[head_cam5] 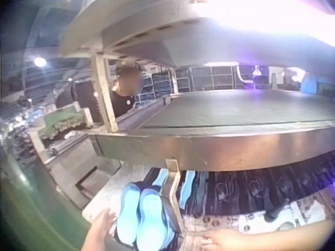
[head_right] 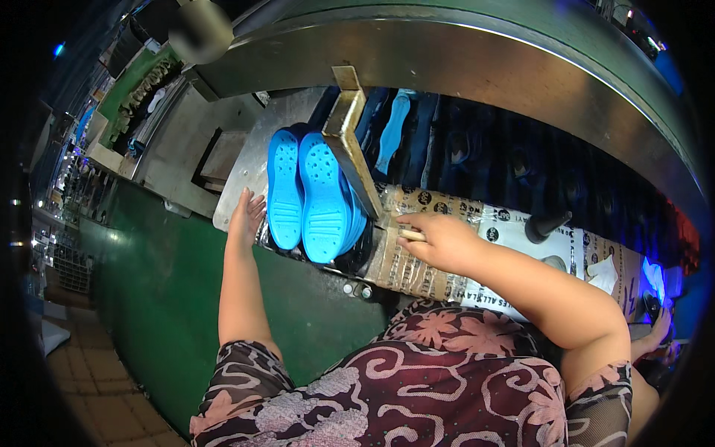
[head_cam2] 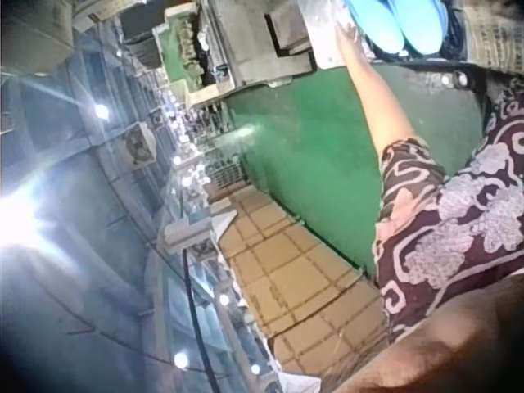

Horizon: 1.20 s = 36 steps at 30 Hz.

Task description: The person takes shoe soles one at a time, applies adhesive from a container onto each sole using a brush, and places the soles onto an overhead conveyor belt.

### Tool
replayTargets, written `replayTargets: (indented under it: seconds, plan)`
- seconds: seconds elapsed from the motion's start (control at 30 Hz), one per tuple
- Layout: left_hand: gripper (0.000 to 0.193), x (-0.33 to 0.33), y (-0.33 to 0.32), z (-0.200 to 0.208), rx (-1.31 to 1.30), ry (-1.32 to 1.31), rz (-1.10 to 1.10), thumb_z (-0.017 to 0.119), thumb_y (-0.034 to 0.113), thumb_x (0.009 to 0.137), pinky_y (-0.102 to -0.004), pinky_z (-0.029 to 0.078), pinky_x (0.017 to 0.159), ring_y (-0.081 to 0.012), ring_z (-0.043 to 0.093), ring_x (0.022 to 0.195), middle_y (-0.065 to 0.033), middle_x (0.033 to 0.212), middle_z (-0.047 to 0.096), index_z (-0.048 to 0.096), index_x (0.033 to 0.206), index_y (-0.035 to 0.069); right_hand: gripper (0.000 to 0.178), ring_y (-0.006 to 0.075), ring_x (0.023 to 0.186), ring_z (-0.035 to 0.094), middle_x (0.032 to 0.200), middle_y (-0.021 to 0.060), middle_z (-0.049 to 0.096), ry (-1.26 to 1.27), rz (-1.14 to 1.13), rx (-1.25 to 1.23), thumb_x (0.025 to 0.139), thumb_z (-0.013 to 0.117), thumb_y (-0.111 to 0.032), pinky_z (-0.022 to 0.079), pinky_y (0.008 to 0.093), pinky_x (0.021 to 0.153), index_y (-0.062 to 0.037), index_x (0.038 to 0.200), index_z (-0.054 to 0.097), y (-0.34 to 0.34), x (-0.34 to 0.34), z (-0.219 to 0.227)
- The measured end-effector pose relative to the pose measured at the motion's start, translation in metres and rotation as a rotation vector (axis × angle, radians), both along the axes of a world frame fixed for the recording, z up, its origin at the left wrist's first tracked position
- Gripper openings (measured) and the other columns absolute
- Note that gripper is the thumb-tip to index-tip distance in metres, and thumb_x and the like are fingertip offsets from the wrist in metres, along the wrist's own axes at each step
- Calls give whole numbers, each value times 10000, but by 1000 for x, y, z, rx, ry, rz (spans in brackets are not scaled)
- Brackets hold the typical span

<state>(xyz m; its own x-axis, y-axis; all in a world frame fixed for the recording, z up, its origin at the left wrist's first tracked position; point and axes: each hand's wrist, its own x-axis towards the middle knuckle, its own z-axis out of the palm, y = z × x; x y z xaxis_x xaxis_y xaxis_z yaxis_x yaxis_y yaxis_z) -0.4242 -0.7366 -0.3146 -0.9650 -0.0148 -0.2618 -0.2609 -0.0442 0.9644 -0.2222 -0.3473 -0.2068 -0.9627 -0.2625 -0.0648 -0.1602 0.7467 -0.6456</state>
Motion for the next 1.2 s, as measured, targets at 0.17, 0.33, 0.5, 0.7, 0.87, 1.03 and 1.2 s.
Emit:
replayTargets:
  seconds: [0.17, 0.33, 0.5, 0.7, 0.87, 1.03, 1.2]
  plan:
    - [663, -69, 2, -29, 332, -122, -287, 518, 522, 880, -356, 437, 899, -237, 556, 1053, -169, 1164, 581, 451, 1297, 10, 663, 366, 1056, 564, 1161, 220, 582, -190, -26, -34, 824, 545, -551, 446, 393, 909, -35, 1239, 530, -45, -46, -35]
    - [528, -84, 31, -53, 248, -401, -279, 472, 477, 919, -351, 512, 799, -209, 613, 952, -151, 1102, 619, 581, 1172, 27, 882, 314, 1037, 581, 1102, 262, 591, -461, -93, -245, 768, 560, -664, 443, 377, 892, 37, 1290, 440, -77, -72, -86]
    - [513, -41, 18, -36, 310, -411, -389, 463, 438, 931, -348, 529, 753, -220, 626, 907, -150, 1112, 610, 541, 1214, 16, 929, 328, 1069, 552, 1139, 278, 555, -546, -193, -297, 755, 569, -679, 423, 375, 910, 112, 1227, 444, -105, -57, -73]
    - [500, 85, 34, -40, 529, -305, 62, 470, 401, 931, -341, 527, 757, -217, 623, 903, -137, 1100, 607, 502, 1237, 7, 977, 377, 1136, 520, 1197, 304, 521, -364, -95, -272, 701, 634, -675, 401, 386, 971, 110, 1240, 414, -70, -52, -103]
    - [423, 196, 63, -49, 464, -199, 267, 475, 328, 931, -353, 527, 753, -213, 619, 888, -108, 1041, 609, 497, 1210, 11, 960, 391, 1055, 562, 1119, 300, 560, -508, 115, 54, 693, 621, -687, 441, 400, 895, 84, 1231, 430, -36, -23, -75]
    - [390, 242, 88, -41, 433, -232, 207, 480, 297, 926, -347, 518, 779, -207, 611, 899, -99, 1034, 605, 502, 1191, 11, 1002, 391, 1047, 562, 1119, 297, 560, -580, 99, 89, 669, 596, -731, 440, 409, 886, 85, 1231, 440, -14, 19, -73]
    - [472, 262, 113, -26, 476, -276, 119, 461, 373, 941, -353, 513, 821, -219, 604, 953, -98, 1083, 598, 468, 1241, 8, 973, 386, 1032, 565, 1100, 288, 574, -513, 62, 92, 669, 594, -729, 436, 403, 874, 72, 1208, 473, 13, 51, -69]
